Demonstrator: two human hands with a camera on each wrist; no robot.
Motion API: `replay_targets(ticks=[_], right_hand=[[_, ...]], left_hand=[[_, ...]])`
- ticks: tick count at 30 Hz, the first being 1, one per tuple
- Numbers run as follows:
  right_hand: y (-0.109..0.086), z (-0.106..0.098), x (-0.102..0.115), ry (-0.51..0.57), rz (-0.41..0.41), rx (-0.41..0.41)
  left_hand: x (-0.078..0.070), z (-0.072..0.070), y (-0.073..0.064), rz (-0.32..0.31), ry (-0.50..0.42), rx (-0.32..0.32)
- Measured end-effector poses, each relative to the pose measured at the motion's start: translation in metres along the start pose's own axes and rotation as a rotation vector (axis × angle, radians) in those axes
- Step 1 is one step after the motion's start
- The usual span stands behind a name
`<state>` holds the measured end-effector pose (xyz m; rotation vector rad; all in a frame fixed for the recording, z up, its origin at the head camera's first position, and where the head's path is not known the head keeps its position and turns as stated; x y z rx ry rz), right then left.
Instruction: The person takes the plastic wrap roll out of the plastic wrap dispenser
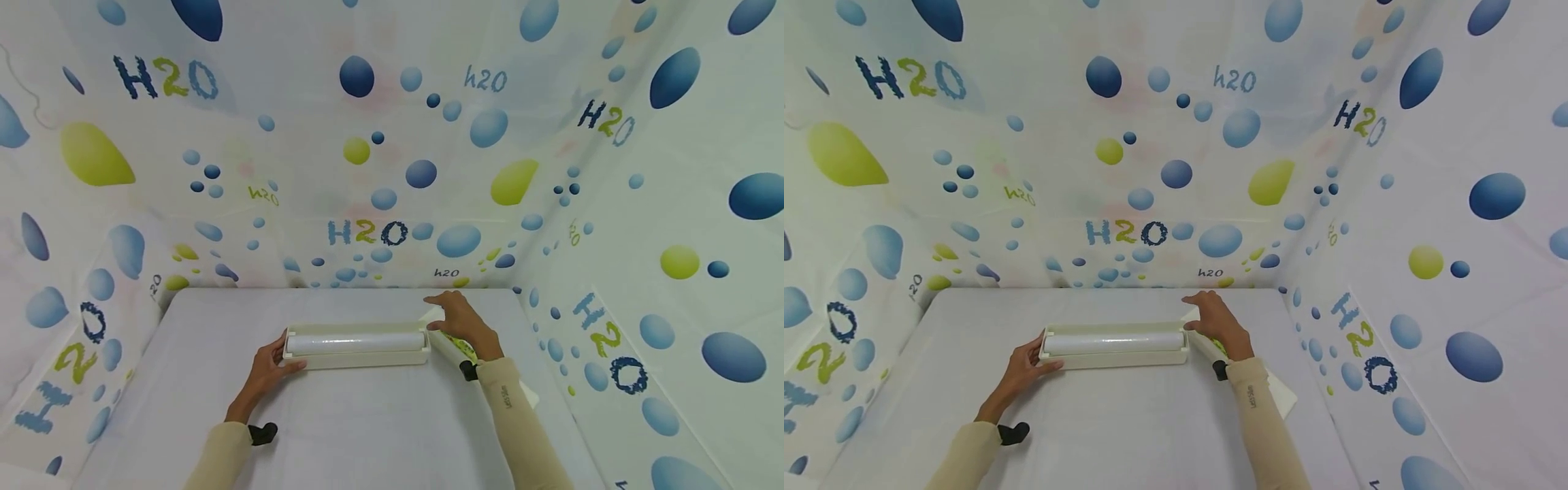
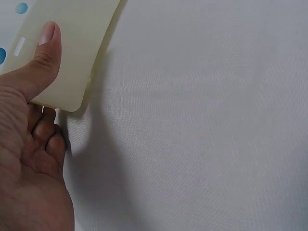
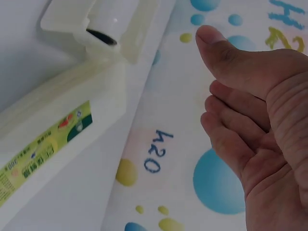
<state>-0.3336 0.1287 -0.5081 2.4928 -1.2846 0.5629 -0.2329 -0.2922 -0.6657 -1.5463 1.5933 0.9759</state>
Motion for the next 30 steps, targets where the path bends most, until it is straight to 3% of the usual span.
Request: replay_targets(ticks=[11,16,23,30], right_hand=[[0.014,0.043,0.008,0.007,0.053,0.128],[0.016,0.062,0.005,-0.026,0.066,0.149],[0.014,0.067,0.012,-0.1,0.031,0.137],[0.019,0.081,0.012,-0.294,-0.024,0.084]], left_hand=[[0.0,-0.001,0.0,-0.001,0.017,-0.003],[0.002,0.0,0.0,0.002,0.006,-0.006],[0.0,-0.002,0.0,0.015,-0.001,-0.011],[0.0,0.001,0.001,0.004,0.008,-0.012]])
Point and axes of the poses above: each hand's wrist, its own y-axis towards the middle knuckle, its own z-axis out of the palm, x = y × z, the point moved 4 cm from there along y, towards the middle knuckle, and after that the axes turned 6 degrees about y, right-handed, at the moved point
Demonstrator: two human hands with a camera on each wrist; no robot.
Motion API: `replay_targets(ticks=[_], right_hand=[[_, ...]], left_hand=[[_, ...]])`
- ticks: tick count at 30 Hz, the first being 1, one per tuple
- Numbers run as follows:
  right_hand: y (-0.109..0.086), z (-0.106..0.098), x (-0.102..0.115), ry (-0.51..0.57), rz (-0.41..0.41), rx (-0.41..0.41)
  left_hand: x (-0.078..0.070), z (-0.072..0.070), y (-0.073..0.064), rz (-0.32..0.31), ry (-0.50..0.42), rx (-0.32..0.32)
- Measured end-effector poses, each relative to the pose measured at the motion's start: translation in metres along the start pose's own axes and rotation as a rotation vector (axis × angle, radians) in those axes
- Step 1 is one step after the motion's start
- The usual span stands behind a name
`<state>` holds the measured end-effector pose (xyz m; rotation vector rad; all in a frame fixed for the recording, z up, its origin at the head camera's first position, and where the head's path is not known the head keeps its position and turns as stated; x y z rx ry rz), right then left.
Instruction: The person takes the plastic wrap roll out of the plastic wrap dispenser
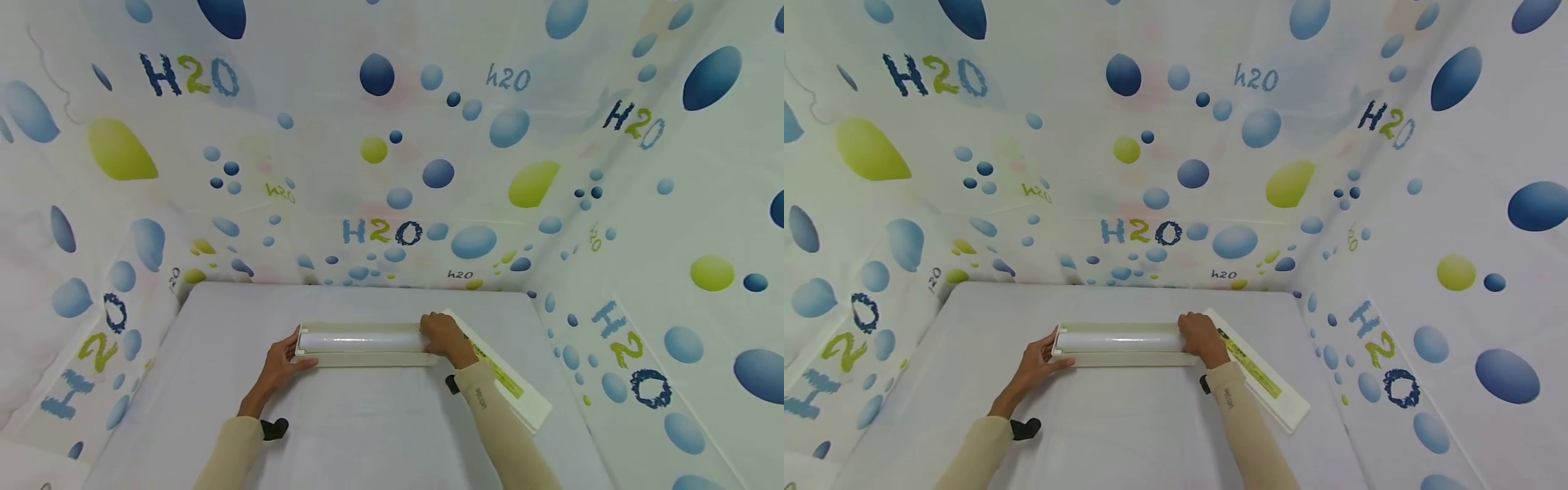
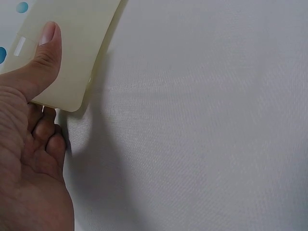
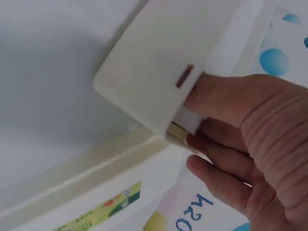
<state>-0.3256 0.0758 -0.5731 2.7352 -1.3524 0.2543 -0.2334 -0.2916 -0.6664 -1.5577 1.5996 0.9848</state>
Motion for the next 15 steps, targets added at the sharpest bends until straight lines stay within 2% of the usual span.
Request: replay_targets(ticks=[5,8,15], right_hand=[[0.003,0.011,-0.002,-0.047,0.033,-0.029],[0.003,0.011,-0.001,-0.031,0.045,-0.03],[-0.002,-0.005,-0.005,0.159,0.14,0.018]], left_hand=[[0.001,0.002,0.001,-0.001,0.012,-0.007],[0.0,0.002,0.001,0.003,0.022,-0.014],[-0.001,-0.002,-0.001,0.019,0.01,-0.02]])
Point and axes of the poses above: each hand's wrist, its own y-axis towards the middle knuckle, its own z-axis out of the palm, x = y × z, the point moved 4 cm from there along y, towards the middle knuckle, and after that the axes turned 6 degrees about y, right-handed, at the moved point
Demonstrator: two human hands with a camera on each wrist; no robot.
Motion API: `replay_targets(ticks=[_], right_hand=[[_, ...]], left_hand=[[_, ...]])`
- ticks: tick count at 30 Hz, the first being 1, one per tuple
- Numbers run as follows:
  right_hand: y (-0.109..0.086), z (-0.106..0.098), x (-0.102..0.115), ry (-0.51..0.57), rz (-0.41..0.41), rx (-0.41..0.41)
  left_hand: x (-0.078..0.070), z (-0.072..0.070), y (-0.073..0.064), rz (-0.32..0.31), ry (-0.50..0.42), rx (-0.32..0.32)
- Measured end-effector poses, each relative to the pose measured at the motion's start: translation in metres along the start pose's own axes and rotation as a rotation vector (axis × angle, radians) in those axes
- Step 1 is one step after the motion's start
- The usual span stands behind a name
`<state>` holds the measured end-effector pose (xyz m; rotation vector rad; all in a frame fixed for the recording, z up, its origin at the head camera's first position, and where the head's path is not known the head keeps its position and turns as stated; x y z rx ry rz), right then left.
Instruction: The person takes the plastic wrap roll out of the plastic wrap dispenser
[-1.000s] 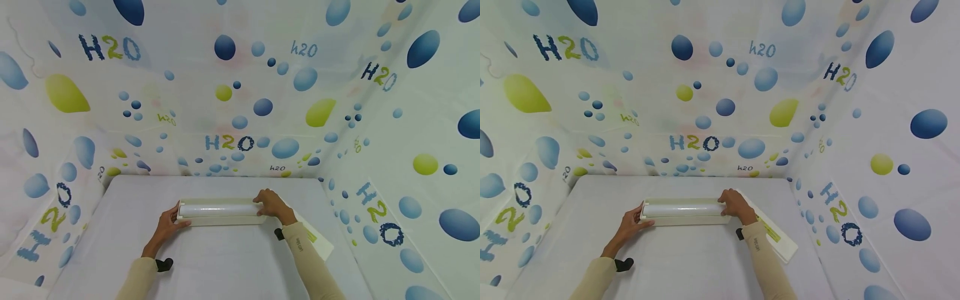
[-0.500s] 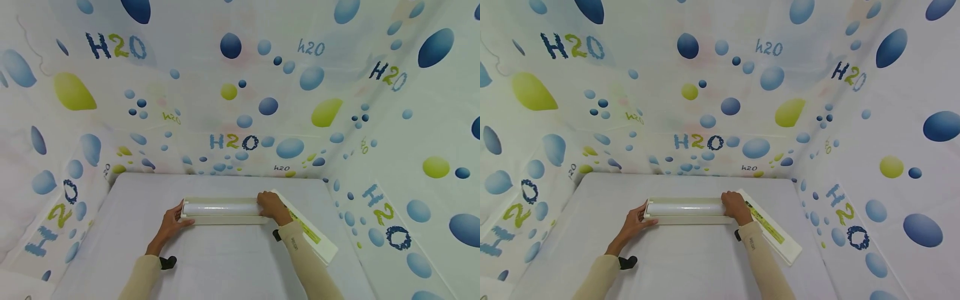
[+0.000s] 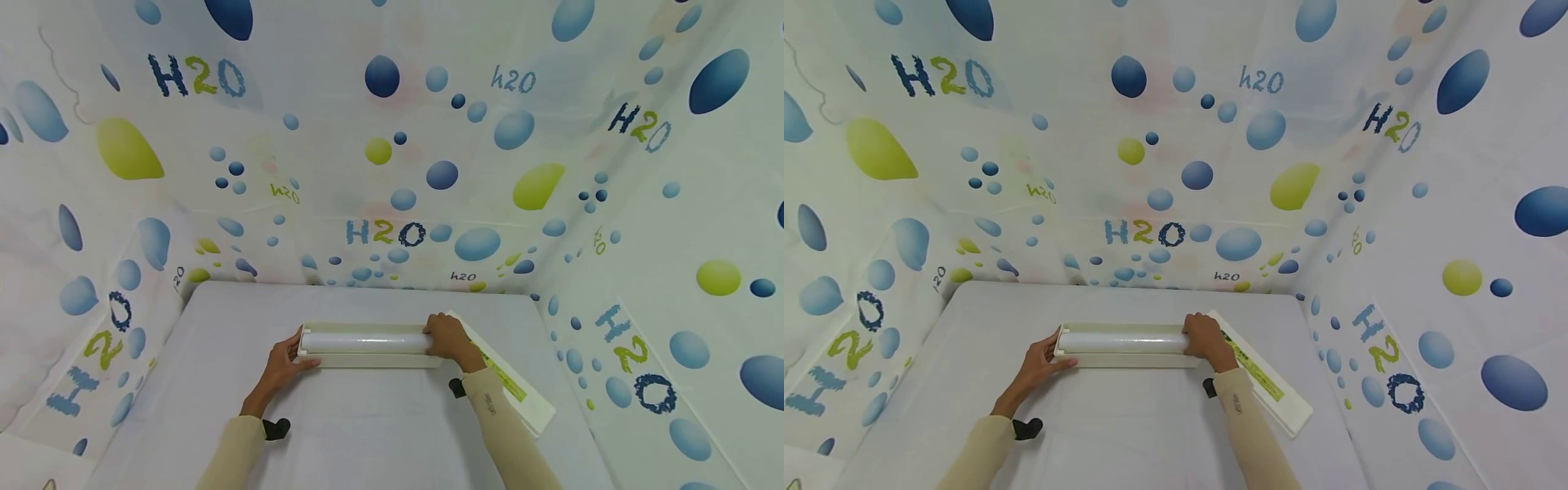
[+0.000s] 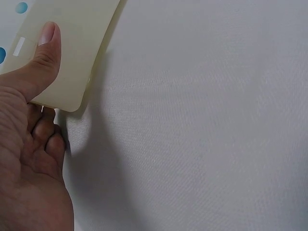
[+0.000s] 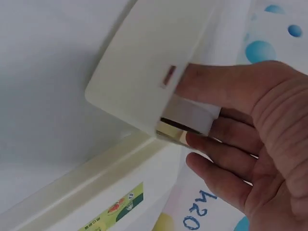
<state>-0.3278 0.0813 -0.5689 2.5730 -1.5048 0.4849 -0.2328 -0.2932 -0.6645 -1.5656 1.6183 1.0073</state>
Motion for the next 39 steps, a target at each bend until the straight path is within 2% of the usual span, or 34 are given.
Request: replay_targets(ticks=[5,8,13,19,28,33,39], right_hand=[[0.001,-0.013,-0.012,0.214,0.008,-0.029],[-0.001,-0.016,-0.02,0.394,0.008,-0.029],[-0.008,-0.012,-0.036,0.703,0.055,0.016],[-0.018,-0.005,-0.045,0.957,0.1,0.062],[-0.02,0.002,-0.048,1.153,0.156,0.081],[-0.019,0.007,-0.05,1.183,0.149,0.08],[-0.021,0.003,-0.05,1.188,0.155,0.038]], left_hand=[[-0.001,-0.001,0.0,0.001,-0.01,0.007],[-0.001,0.0,-0.001,0.003,-0.018,0.01],[0.002,0.001,0.0,-0.004,-0.036,0.019],[0.003,0.0,-0.001,-0.018,-0.034,0.026],[-0.002,0.0,-0.003,0.0,-0.017,0.023],[0.0,0.0,-0.002,0.014,-0.043,0.013],[0.001,0.0,-0.002,0.025,-0.037,0.007]])
Point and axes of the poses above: each hand's wrist, its own y-axis towards the middle knuckle, its own z-axis out of the palm, x = y × z, the point moved 4 cm from there along y, towards the middle knuckle, and after that the axes turned 6 degrees about y, right-handed, at the moved point
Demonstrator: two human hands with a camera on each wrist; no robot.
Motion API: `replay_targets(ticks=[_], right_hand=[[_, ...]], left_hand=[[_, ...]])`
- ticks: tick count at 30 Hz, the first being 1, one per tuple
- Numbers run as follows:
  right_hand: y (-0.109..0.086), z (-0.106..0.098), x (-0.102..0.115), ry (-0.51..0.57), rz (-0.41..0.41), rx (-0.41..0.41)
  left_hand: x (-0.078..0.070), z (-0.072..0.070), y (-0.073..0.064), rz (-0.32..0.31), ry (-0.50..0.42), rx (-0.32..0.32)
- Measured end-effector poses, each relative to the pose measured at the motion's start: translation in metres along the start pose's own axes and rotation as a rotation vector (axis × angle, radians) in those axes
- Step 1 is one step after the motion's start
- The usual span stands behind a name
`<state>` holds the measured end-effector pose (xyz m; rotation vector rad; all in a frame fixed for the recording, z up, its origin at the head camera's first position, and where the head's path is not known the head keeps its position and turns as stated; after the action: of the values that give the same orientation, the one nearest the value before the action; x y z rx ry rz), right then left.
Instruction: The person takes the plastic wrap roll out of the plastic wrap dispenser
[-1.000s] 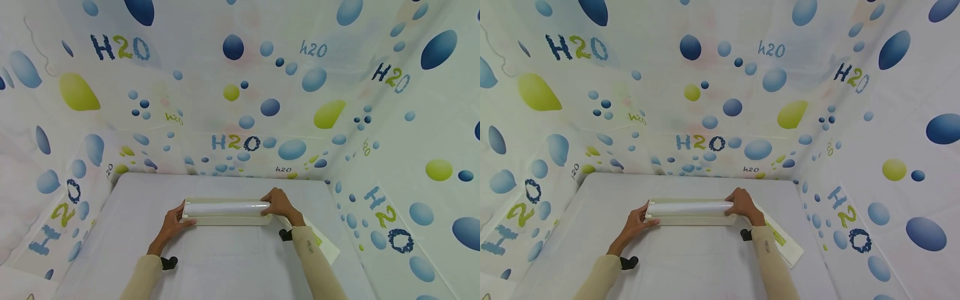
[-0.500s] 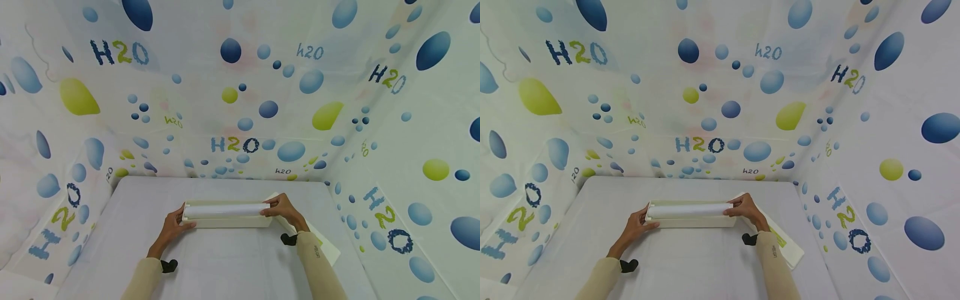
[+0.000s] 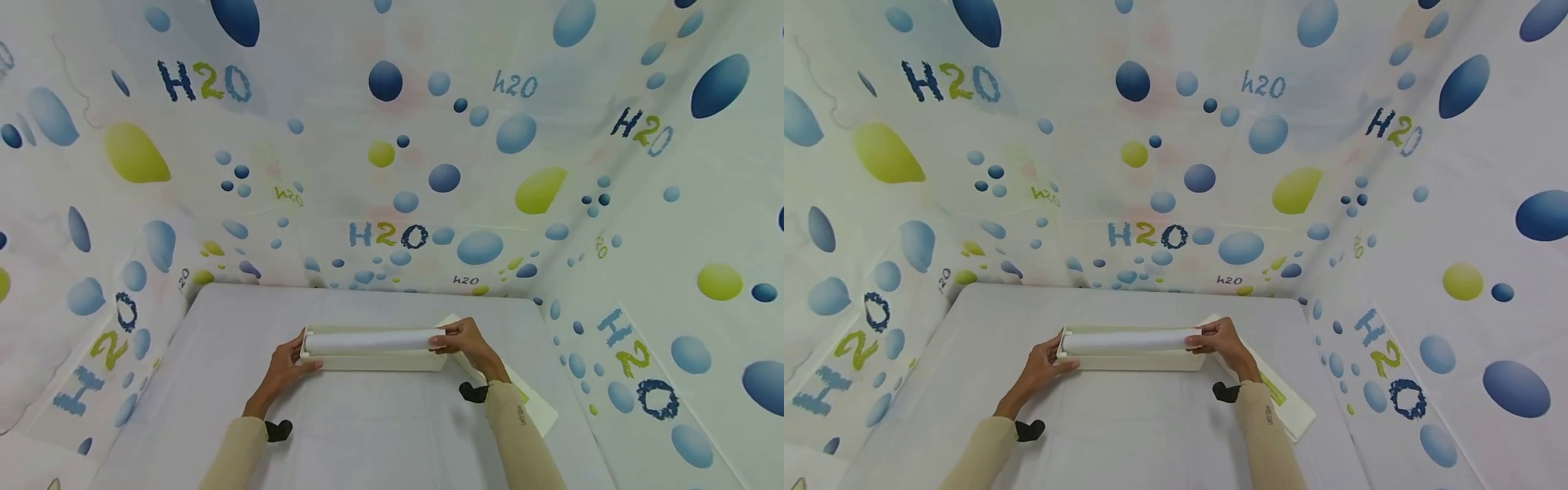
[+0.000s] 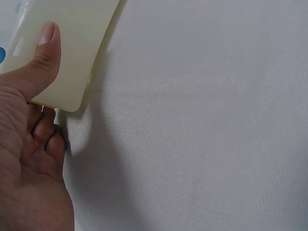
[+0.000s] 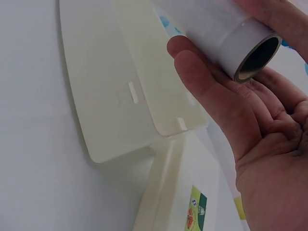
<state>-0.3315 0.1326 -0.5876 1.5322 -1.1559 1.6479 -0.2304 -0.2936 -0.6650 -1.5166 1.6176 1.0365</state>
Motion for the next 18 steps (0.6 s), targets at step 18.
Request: replay_targets(ticks=[18], right_hand=[[0.012,-0.015,0.029,0.083,-0.058,-0.061]], left_hand=[[0.001,0.001,0.0,-0.018,0.007,0.01]])
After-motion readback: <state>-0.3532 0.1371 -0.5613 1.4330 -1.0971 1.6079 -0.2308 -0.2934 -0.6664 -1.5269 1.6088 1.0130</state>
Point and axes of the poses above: each hand's wrist, its own y-axis towards the middle knuckle, its own z-axis out of the palm, x = y × z, the point moved 4 cm from there along y, towards the middle knuckle, and after that the axes turned 6 degrees about y, right-handed, at the moved point
